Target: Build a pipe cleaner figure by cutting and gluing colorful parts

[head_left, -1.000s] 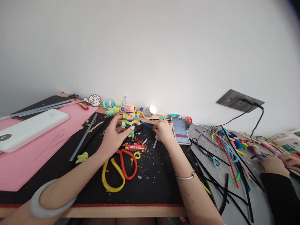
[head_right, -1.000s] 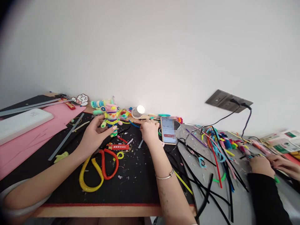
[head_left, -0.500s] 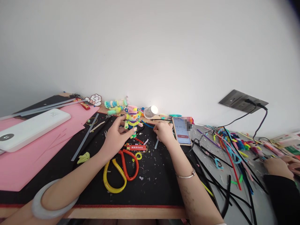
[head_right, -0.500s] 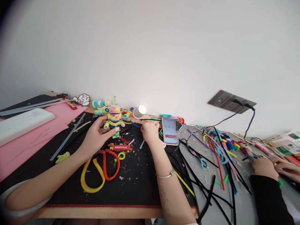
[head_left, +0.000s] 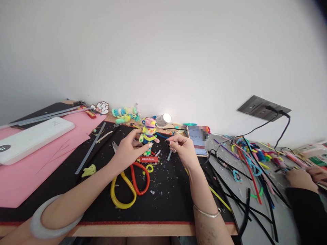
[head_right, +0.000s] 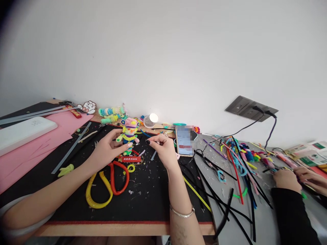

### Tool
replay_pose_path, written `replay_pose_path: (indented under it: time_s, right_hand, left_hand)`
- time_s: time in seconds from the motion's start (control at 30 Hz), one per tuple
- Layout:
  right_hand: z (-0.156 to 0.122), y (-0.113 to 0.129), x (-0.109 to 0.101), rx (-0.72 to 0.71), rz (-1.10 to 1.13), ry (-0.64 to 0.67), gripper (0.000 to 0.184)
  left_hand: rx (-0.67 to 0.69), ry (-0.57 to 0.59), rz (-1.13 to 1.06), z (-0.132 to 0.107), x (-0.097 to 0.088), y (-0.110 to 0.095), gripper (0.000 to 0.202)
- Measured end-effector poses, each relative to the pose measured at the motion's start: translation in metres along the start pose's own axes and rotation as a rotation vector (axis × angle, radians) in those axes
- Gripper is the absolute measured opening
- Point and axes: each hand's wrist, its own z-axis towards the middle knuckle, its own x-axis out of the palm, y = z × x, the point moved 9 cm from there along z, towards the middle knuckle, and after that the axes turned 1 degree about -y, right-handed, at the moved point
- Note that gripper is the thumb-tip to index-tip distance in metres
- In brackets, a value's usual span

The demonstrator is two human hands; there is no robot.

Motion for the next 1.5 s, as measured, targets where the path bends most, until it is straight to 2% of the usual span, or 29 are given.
replay_pose_path:
  time_s: [0.17,0.3,0.43,0.6,0.7,0.87,1.0,1.17,1.33,1.5]
  right_hand:
    - [-0.006,0.01,-0.005,-0.072,-0.061,-0.077,0.014]
    - [-0.006,0.014,-0.007,-0.127,-0.38,-0.121,0.01]
    - [-0.005,0.005,0.007,-0.129,-0.713,0.017,0.013]
    - [-0.009,-0.005,0.02,-0.125,-0.906,0.144,0.014]
    - [-0.011,-0.006,0.028,-0.128,-0.942,0.195,0.015]
    - [-0.016,-0.002,0.043,-0.176,-0.828,0.293,0.026]
    - [-0.015,-0.001,0.037,-0.174,-0.794,0.246,0.021]
    - [-0.009,-0.003,0.027,-0.161,-0.9,0.149,0.02]
    - [-0.003,-0.002,0.04,-0.227,-1.042,0.181,0.022]
    - [0.003,-0.003,0.051,-0.23,-1.082,0.237,0.017]
  left_hand:
    - [-0.027,0.097,-0.007,-0.003,0.01,0.0,0.046]
    - [-0.053,0.035,0.033,-0.003,0.003,0.0,0.048]
    - [-0.066,-0.087,0.115,-0.001,-0.009,0.0,0.047]
    - [-0.071,-0.096,0.122,0.0,-0.011,-0.002,0.046]
    - [-0.068,-0.109,0.139,0.0,-0.012,-0.001,0.047]
    - [-0.054,-0.118,0.136,0.001,-0.012,-0.001,0.047]
    - [-0.075,-0.103,0.122,0.0,-0.011,-0.001,0.048]
    - [-0.081,-0.102,0.11,0.0,-0.011,0.001,0.047]
    - [-0.084,-0.111,0.106,0.001,-0.011,0.002,0.048]
    - [-0.082,-0.114,0.102,0.001,-0.012,0.0,0.047]
